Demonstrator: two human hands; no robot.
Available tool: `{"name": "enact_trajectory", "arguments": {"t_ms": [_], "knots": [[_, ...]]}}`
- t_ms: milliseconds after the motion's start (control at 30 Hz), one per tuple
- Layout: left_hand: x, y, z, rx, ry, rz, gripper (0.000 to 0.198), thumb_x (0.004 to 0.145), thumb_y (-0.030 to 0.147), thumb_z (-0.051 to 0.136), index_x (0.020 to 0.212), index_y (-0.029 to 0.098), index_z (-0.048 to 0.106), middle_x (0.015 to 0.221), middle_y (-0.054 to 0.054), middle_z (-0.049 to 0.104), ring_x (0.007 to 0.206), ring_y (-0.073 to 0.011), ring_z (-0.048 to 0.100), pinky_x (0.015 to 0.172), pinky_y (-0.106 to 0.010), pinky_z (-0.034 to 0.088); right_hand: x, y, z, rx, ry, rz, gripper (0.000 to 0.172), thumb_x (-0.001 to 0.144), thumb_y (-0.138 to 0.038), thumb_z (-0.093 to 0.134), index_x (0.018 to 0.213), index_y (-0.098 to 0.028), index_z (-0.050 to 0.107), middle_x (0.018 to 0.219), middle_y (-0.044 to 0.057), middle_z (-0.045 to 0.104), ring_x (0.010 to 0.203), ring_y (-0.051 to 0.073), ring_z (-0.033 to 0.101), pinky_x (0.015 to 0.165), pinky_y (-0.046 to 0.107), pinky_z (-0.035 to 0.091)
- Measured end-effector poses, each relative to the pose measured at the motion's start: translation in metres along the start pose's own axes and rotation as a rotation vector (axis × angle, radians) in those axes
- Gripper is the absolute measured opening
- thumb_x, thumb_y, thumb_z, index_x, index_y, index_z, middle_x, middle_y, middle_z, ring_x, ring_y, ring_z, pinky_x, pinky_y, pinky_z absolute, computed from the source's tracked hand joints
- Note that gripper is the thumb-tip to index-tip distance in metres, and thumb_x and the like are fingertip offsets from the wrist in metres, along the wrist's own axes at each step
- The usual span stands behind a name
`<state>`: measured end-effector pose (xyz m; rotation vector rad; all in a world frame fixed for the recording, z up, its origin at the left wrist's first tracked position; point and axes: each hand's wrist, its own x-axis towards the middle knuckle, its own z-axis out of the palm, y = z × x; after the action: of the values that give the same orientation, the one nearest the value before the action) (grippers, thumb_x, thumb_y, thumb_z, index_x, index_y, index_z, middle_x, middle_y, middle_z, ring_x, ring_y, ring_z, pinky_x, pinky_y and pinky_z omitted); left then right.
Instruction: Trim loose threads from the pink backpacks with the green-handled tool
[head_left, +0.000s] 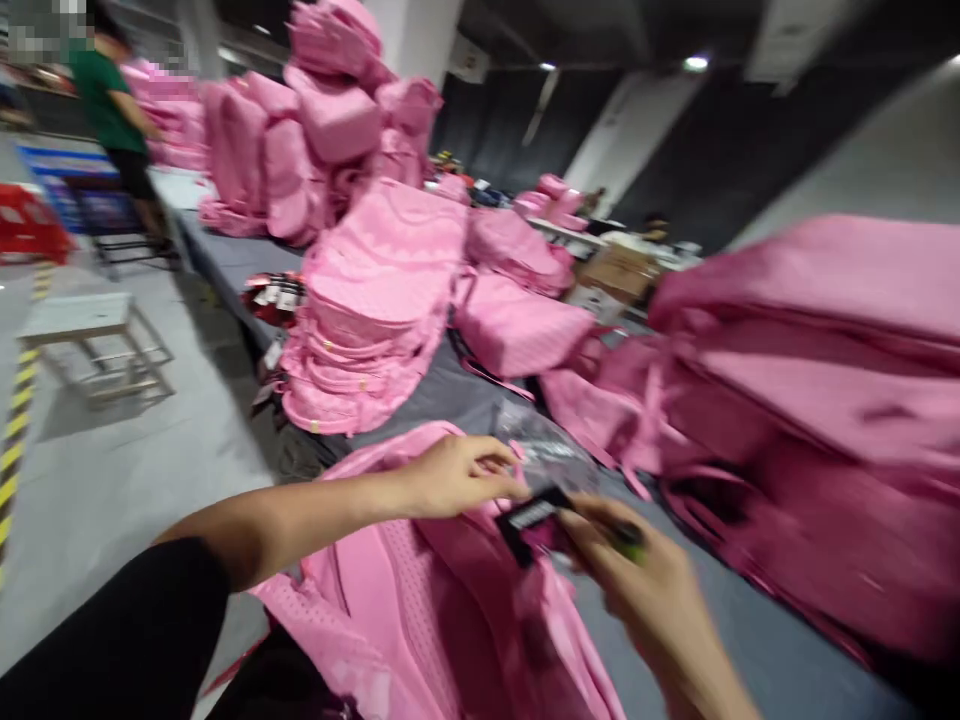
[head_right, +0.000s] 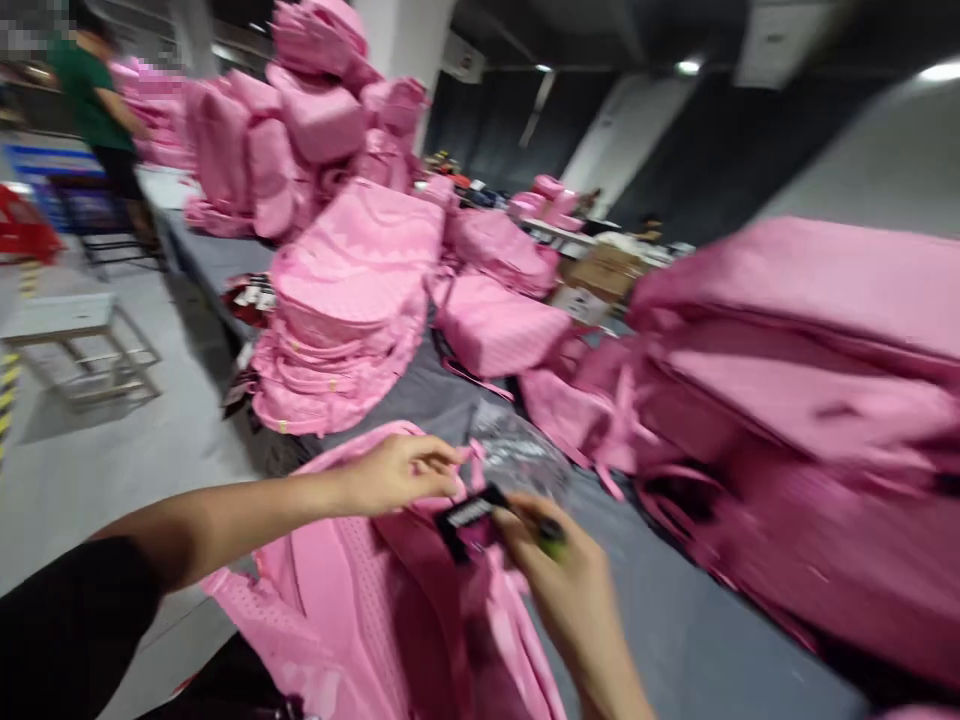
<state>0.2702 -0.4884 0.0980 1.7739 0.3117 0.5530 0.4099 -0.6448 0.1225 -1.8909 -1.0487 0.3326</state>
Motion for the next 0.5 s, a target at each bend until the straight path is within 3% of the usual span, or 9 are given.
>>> {"name": "enact_trajectory", "arguments": {"t_ms": [67,167,267,367,433,500], "knots": [[-0.005,0.001,0.002,-0.176,-0.069,-0.090,0.022,0.077,0.031,0.072,0.088,0.013,0.066,0.079,0.000,0.066,0.074,-0.0122,0.062,0.069,-0.022,0.047,0.003,-0.006,0.009,0.157,-0.111,0.055,0.045,0.074,-0.057,0.073,0.088,-0.015,0.071,0.060,0.002,0.063,0.050,0.016,0.057,0.050,0.029,0.048],[-0.009,-0.002,-0.005,-0.225,-0.033,-0.123,0.019,0.074,0.027,0.070,0.070,0.014,0.056,0.065,0.006,0.056,0.061,-0.0063,0.053,0.060,-0.018,0.041,0.010,-0.012,0.018,0.306,-0.080,0.118,0.046,0.073,-0.056,0.075,0.091,-0.014,0.071,0.060,0.003,0.065,0.051,0.015,0.058,0.047,0.024,0.041],[-0.013,-0.004,-0.012,-0.241,0.071,-0.203,0.022,0.074,0.030,0.070,0.074,0.016,0.053,0.060,0.008,0.050,0.051,-0.0037,0.045,0.051,-0.015,0.037,0.008,-0.012,0.023,0.395,-0.028,0.180,0.049,0.073,-0.058,0.077,0.096,-0.015,0.071,0.069,0.006,0.070,0.052,0.013,0.057,0.043,0.020,0.033],[-0.018,-0.008,-0.011,-0.235,0.098,-0.261,0.024,0.074,0.033,0.070,0.079,0.015,0.055,0.063,0.006,0.054,0.050,-0.0046,0.047,0.045,-0.014,0.034,0.002,-0.010,0.032,0.388,-0.134,0.192,0.047,0.071,-0.057,0.078,0.091,-0.015,0.071,0.067,0.005,0.068,0.054,0.014,0.057,0.045,0.022,0.036],[-0.021,-0.012,-0.009,-0.256,0.089,-0.263,0.024,0.076,0.034,0.070,0.081,0.015,0.056,0.067,0.004,0.058,0.054,-0.0062,0.052,0.046,-0.015,0.038,0.001,-0.009,0.039,0.351,-0.192,0.164,0.044,0.071,-0.057,0.076,0.082,-0.016,0.068,0.059,0.002,0.062,0.053,0.015,0.056,0.048,0.024,0.040],[-0.025,-0.019,-0.012,-0.227,0.102,-0.189,0.022,0.080,0.034,0.069,0.084,0.015,0.058,0.075,0.001,0.063,0.063,-0.0090,0.060,0.055,-0.018,0.047,0.003,-0.005,0.043,0.240,-0.153,0.071,0.038,0.075,-0.054,0.071,0.076,-0.017,0.064,0.057,0.000,0.059,0.052,0.015,0.054,0.051,0.025,0.041]]}}
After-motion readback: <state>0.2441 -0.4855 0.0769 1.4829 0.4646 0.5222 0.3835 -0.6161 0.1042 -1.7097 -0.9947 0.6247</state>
